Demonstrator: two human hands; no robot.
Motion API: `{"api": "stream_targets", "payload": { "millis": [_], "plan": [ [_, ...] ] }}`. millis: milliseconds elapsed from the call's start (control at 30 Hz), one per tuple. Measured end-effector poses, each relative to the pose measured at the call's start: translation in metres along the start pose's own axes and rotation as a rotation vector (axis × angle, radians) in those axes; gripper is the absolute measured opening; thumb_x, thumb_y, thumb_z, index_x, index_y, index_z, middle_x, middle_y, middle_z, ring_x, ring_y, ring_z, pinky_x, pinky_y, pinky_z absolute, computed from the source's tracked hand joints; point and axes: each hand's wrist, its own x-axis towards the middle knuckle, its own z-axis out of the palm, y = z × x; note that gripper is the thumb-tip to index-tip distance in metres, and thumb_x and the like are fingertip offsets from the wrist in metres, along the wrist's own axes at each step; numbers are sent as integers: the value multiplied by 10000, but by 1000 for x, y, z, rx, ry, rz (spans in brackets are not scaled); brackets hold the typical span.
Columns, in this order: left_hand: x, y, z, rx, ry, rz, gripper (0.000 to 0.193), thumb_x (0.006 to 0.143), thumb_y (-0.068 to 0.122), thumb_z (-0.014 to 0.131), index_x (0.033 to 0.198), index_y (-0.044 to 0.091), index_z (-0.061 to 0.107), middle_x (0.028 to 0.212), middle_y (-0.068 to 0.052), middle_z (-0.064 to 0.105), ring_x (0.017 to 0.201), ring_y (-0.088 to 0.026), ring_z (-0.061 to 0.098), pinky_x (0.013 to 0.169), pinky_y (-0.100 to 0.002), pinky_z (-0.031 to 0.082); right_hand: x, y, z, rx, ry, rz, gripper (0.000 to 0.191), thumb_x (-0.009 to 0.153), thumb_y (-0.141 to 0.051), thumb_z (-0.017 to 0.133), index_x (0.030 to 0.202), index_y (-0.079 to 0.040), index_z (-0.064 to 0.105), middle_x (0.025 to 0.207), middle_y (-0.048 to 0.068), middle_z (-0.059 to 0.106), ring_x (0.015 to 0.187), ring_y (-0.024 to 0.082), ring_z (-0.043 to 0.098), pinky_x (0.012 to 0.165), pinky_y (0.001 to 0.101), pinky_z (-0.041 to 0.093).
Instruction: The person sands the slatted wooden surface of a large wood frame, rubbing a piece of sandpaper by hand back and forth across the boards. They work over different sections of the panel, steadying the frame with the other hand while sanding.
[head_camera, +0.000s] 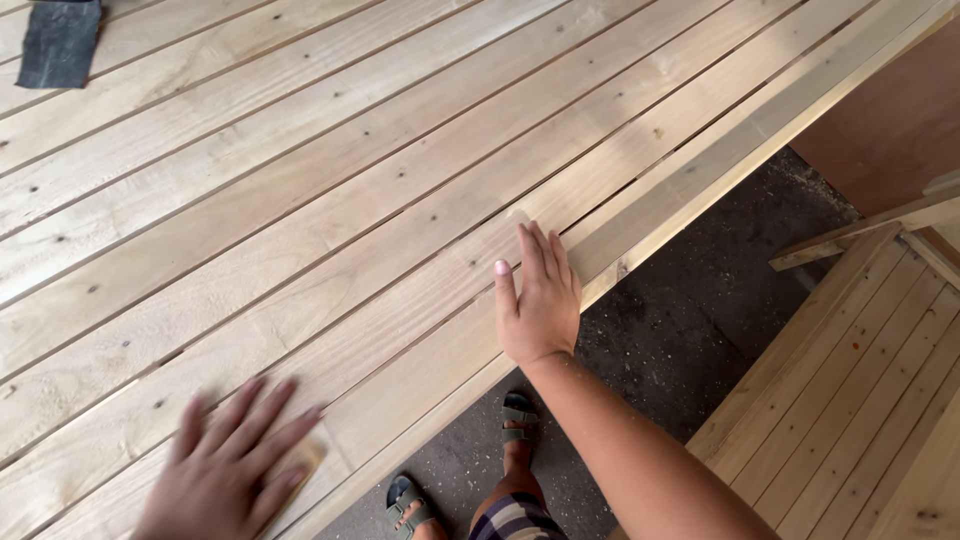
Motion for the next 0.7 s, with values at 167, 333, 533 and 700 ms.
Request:
{"api": "stream_targets", "payload": {
  "millis": [167, 333, 533, 700],
  "plan": [
    [141, 30, 28, 6, -80, 6, 591, 999, 588, 265, 1562, 409, 254, 1645, -10, 192, 1496, -260, 129, 1200, -624, 6, -1, 1, -1, -43, -20, -30, 591, 1062, -436, 438, 1542, -91, 439, 1590, 131, 475, 1499, 394, 367, 1185, 517, 308],
    [262, 60, 61, -119, -176, -135, 585, 1014, 571, 299, 1574, 402, 303, 1682, -4, 209, 1560, -245, 124, 1211, -603, -19, -1, 3, 1, -48, -21, -37, 587, 1055, -430, 443, 1548, -111, 446, 1596, 120, 474, 1506, 387, 367, 1195, 510, 303],
    [260, 72, 64, -144, -177, -218, 603, 1013, 572, 316, 1584, 382, 278, 1686, -7, 210, 1559, -241, 119, 1218, -594, -30, 0, 5, 4, -72, -18, -9, 574, 1066, -436, 434, 1540, -112, 452, 1604, 108, 472, 1512, 378, 360, 1198, 511, 293],
    [98, 29, 17, -83, -212, -225, 608, 1019, 594, 244, 1594, 397, 245, 1678, -25, 175, 1530, -273, 97, 1185, -587, -31, 1, 5, 6, -97, -66, 41, 595, 1076, -482, 379, 1543, -119, 448, 1614, 100, 437, 1519, 351, 325, 1195, 500, 277]
  ]
}}
